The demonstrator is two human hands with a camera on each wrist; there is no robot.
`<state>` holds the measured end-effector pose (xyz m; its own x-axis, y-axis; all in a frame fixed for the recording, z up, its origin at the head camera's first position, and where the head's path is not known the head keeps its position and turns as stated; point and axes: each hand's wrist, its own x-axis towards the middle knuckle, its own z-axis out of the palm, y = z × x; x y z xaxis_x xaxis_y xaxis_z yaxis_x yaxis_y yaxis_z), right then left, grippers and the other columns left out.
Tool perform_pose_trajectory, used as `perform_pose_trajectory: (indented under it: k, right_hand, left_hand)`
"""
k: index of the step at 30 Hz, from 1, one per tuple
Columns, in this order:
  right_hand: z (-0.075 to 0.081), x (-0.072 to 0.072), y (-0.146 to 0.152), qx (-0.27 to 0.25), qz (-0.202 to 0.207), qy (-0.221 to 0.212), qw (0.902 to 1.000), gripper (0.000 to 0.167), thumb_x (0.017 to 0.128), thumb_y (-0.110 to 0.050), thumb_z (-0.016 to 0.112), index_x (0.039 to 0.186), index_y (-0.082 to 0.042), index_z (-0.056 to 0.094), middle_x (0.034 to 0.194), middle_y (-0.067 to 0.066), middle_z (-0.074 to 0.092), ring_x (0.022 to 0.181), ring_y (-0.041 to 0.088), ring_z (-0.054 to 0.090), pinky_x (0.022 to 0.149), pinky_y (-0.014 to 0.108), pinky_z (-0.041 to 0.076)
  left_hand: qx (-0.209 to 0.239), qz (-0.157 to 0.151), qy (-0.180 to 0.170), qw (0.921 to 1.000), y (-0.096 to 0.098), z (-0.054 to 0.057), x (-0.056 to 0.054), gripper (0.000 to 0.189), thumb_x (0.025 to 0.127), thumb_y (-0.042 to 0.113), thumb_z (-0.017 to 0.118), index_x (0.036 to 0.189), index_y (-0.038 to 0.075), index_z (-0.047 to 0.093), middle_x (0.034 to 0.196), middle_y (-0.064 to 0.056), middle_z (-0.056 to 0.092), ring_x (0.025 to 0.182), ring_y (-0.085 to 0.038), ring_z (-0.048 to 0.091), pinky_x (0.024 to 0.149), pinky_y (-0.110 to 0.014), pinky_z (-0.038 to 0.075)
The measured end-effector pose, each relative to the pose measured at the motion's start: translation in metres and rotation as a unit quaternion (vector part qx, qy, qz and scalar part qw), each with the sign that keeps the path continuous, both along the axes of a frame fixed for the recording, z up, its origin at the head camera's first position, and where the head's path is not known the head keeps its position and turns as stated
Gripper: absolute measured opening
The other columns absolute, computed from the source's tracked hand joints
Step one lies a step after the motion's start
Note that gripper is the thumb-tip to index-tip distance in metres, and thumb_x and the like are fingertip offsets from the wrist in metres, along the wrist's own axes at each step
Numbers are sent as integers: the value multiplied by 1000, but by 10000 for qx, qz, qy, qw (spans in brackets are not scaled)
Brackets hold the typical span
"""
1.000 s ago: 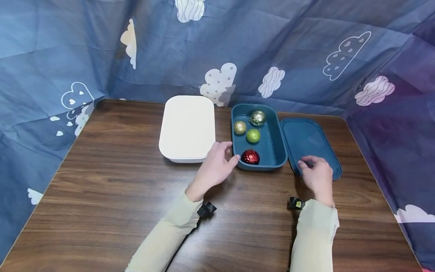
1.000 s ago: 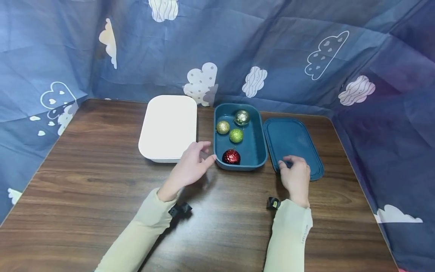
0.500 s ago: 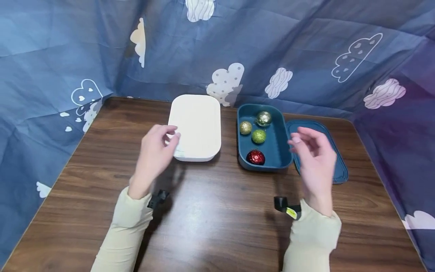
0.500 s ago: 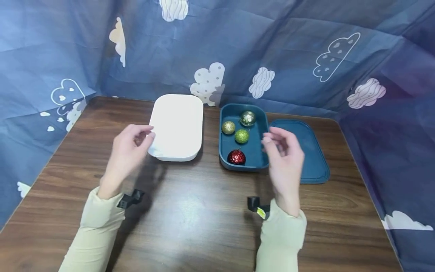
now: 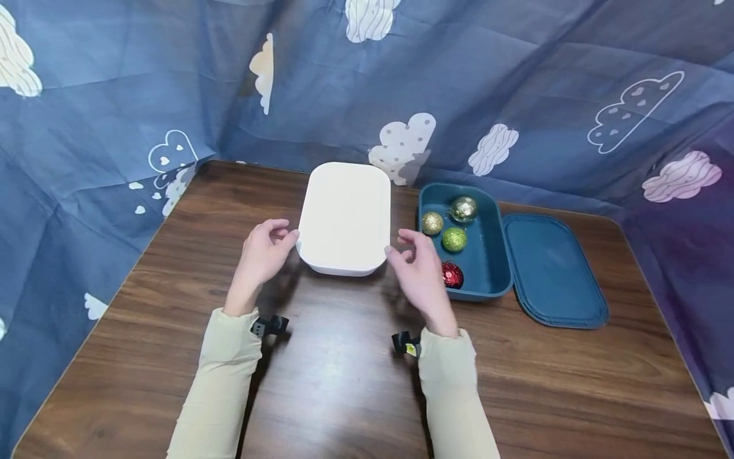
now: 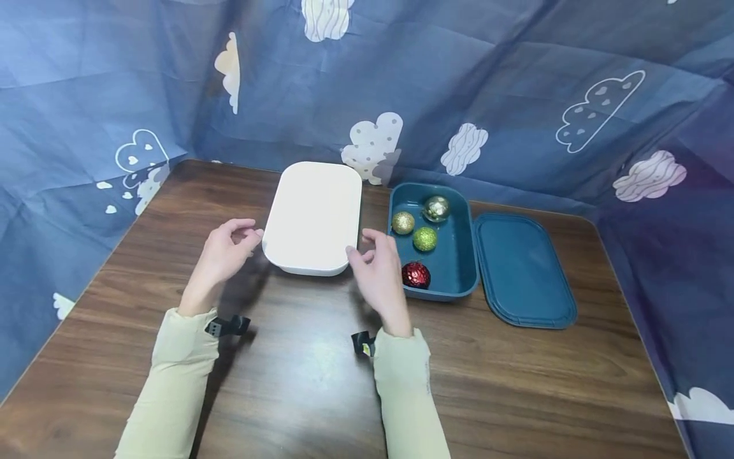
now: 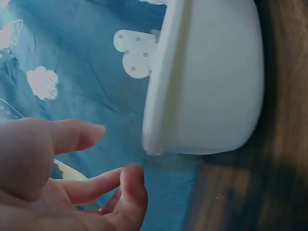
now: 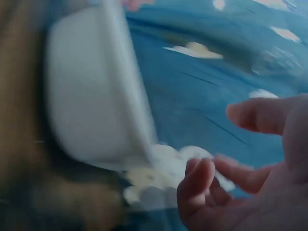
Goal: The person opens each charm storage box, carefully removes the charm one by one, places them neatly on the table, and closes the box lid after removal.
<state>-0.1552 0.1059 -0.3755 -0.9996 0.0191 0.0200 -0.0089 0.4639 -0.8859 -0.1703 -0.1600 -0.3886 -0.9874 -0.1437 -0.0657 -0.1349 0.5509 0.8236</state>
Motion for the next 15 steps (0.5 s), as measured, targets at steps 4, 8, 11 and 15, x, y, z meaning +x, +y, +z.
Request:
perform_pose_trajectory:
  k: [4,8,11,15]
  right_hand:
    - [-15,-3,-9,610,80,-581,9964,67,91,-33,62,144,-1,37,134,15,45,100,23,57,88,36,46]
    - [-26,-5,-11,803,79,-837,9932,75,91,-38,60,145,3,31,135,18,43,117,28,50,101,42,42]
    - [-29,-6,-13,839,50,-883,9925,74,90,-41,60,143,4,34,131,17,47,121,29,46,105,42,39]
    - [-30,-6,-17,848,44,-906,9923,70,90,-43,60,139,3,40,127,15,51,117,27,48,103,42,40]
  left_hand:
    - [300,-103,-266,9991,2,-8,-6,53,95,30,56,137,0,49,123,-20,60,109,-32,58,93,-45,46]
    - [534,-250,-449,9972,5,-13,-9,56,94,29,58,140,-2,45,125,-22,59,107,-34,61,90,-40,48]
    - [653,-303,-570,9958,7,-15,-9,59,94,28,59,141,-3,42,124,-22,59,102,-32,63,82,-32,49]
    - [656,-309,-619,9954,7,-16,-10,57,93,28,60,139,-2,45,121,-21,61,101,-29,62,74,-24,46]
